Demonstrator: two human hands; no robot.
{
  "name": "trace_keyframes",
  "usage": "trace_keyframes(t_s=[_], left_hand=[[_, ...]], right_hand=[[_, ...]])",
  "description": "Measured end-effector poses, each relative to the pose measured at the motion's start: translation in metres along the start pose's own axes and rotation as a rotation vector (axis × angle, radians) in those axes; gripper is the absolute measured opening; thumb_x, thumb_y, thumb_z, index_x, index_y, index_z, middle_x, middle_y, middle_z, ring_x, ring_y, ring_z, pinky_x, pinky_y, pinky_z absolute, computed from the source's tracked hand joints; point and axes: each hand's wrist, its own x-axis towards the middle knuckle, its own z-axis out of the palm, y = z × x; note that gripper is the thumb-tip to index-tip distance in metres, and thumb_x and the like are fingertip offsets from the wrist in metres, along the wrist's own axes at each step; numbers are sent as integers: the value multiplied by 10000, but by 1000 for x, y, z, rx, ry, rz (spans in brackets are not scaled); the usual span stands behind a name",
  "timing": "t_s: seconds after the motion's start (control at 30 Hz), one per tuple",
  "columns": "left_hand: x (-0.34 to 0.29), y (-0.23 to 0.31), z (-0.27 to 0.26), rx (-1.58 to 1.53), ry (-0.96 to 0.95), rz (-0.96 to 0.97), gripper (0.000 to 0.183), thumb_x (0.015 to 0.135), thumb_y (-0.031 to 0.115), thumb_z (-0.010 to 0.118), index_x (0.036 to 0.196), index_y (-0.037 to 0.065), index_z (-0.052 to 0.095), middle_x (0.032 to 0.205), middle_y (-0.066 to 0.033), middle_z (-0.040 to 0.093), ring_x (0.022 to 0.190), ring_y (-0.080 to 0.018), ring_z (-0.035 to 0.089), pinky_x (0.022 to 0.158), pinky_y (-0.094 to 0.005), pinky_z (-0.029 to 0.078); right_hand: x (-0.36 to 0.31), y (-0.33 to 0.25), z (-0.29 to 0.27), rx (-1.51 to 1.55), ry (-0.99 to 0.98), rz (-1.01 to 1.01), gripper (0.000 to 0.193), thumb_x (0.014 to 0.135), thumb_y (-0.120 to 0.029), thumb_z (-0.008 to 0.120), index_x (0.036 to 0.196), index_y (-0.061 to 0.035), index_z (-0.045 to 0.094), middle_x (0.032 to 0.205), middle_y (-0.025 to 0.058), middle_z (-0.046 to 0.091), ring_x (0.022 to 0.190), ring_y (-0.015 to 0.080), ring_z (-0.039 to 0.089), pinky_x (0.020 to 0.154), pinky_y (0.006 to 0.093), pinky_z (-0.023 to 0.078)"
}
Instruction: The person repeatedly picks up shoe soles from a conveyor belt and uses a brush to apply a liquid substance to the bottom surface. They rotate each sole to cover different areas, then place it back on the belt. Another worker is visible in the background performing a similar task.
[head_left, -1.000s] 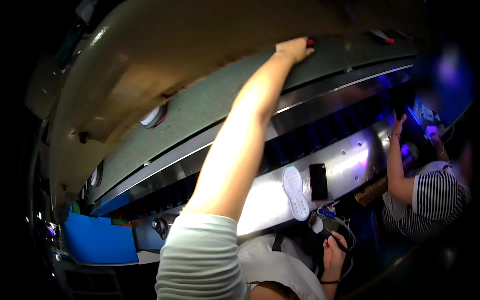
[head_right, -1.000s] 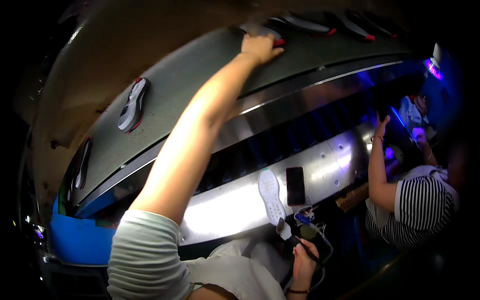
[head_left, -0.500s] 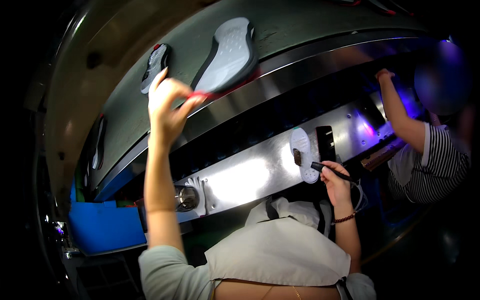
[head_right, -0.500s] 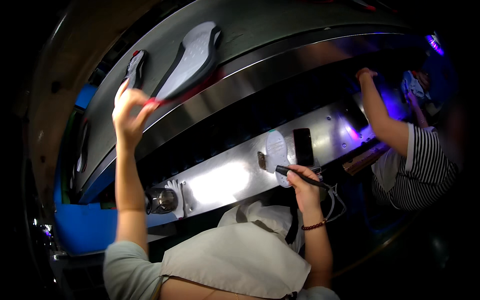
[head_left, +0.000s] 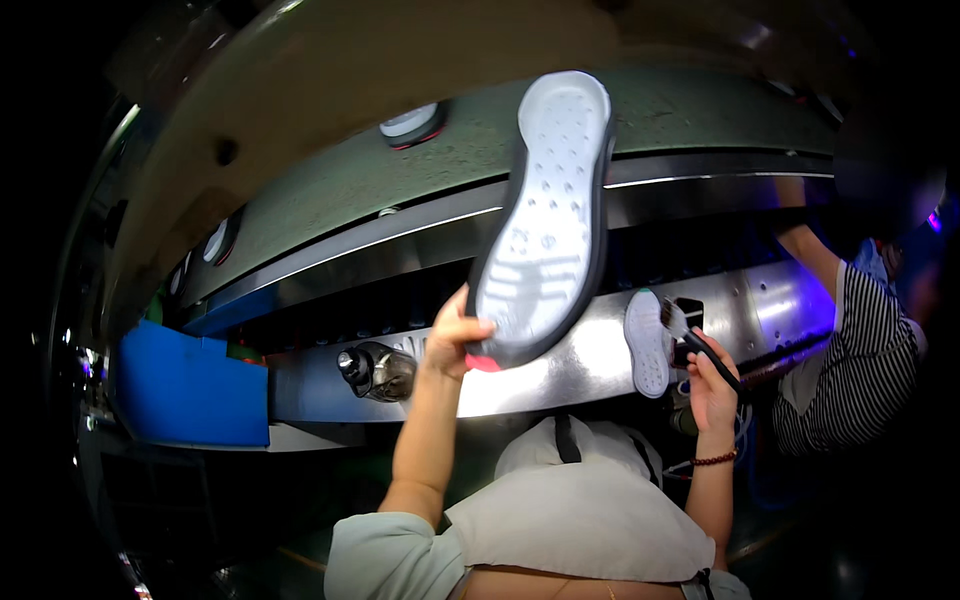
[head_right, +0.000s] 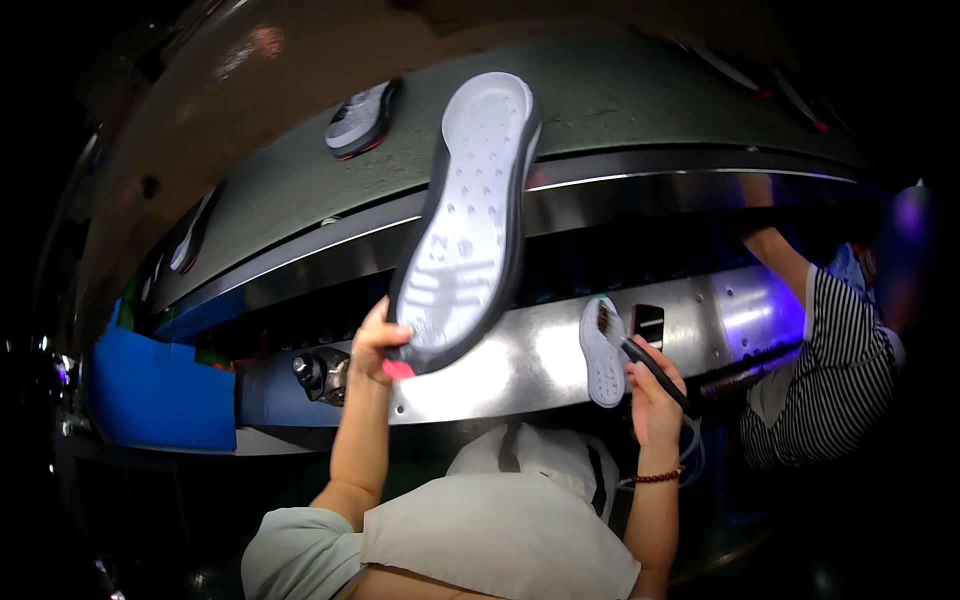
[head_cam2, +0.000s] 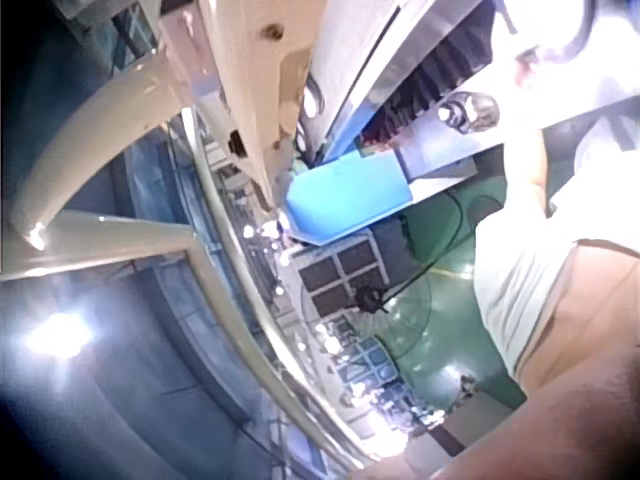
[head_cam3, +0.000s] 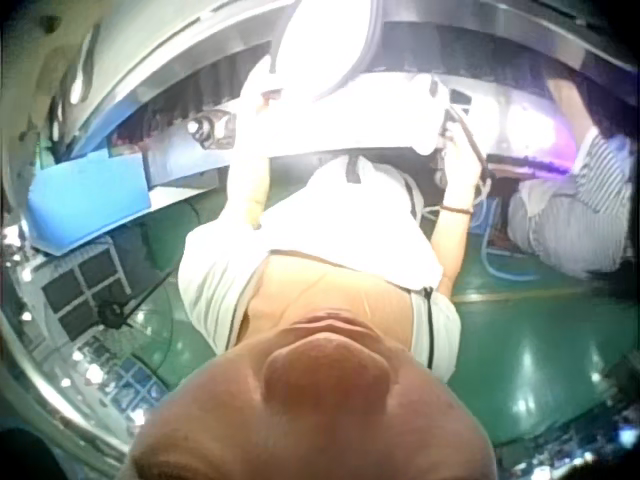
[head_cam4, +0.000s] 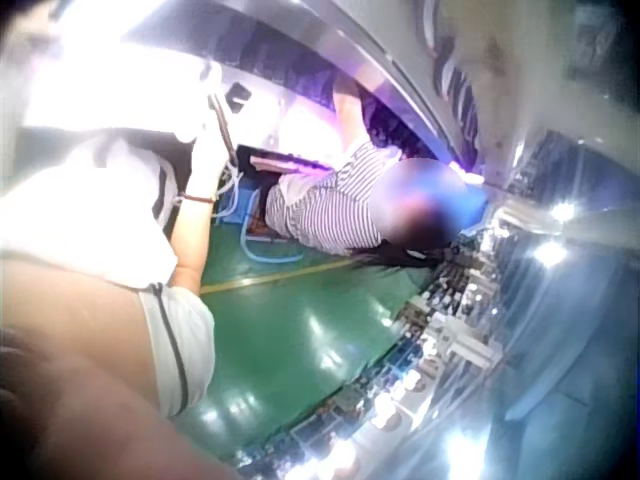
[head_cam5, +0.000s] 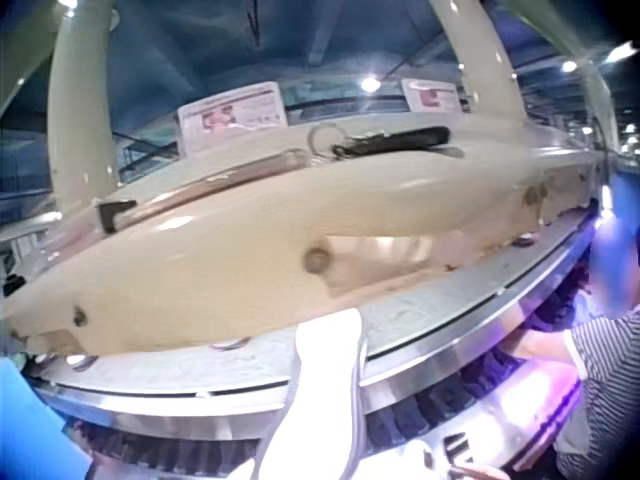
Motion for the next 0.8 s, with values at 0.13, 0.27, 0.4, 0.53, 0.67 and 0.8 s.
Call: trace_keyframes(t_s=[0.13,0.27,0.4,0.53,0.67,0.8], left_hand=[[-9,-36,-29,-231,-224,-214,726,579,15,617,1248,-26,337,1162,-133,484,1066,-212,480,905,-300,375],[-6,-29,2,-8,-216,-306,834,540,9,650,1289,-10,285,1200,-128,459,1115,-220,435,961,-322,306],[-12,-50,-10,-194,-357,-98,940,604,457,656,1311,0,239,1262,-171,395,1152,-280,409,985,-381,292],[22,-48,26,-427,-574,-225,1073,566,806,427,1301,40,276,1232,-214,405,1076,-322,472,924,-441,375],[23,-75,24,-306,-285,-183,865,685,734,388,1255,84,364,1144,-96,501,1006,-221,523,868,-384,433],[19,-86,29,-651,-527,-164,761,765,683,326,1248,96,367,1161,-86,475,1029,-217,479,901,-356,384]], right_hand=[[-6,-1,3,-161,72,-88,232,780,16,556,1010,12,530,1038,126,562,746,111,557,667,203,453],[-10,-14,-1,-187,9,-231,196,795,-3,537,990,-6,543,987,113,573,777,135,541,700,234,426],[-19,-41,14,-14,-149,-312,185,779,-57,557,957,-6,550,993,118,577,949,191,536,872,297,395],[-27,-54,57,-124,-320,-266,211,718,-23,573,923,27,570,948,151,589,914,214,560,872,322,405],[-10,-44,88,-306,-403,-198,187,714,16,589,899,45,587,875,162,619,787,189,608,765,286,480],[14,-39,111,-227,-363,-84,180,726,-7,621,899,37,599,817,133,631,672,141,606,620,237,501]])
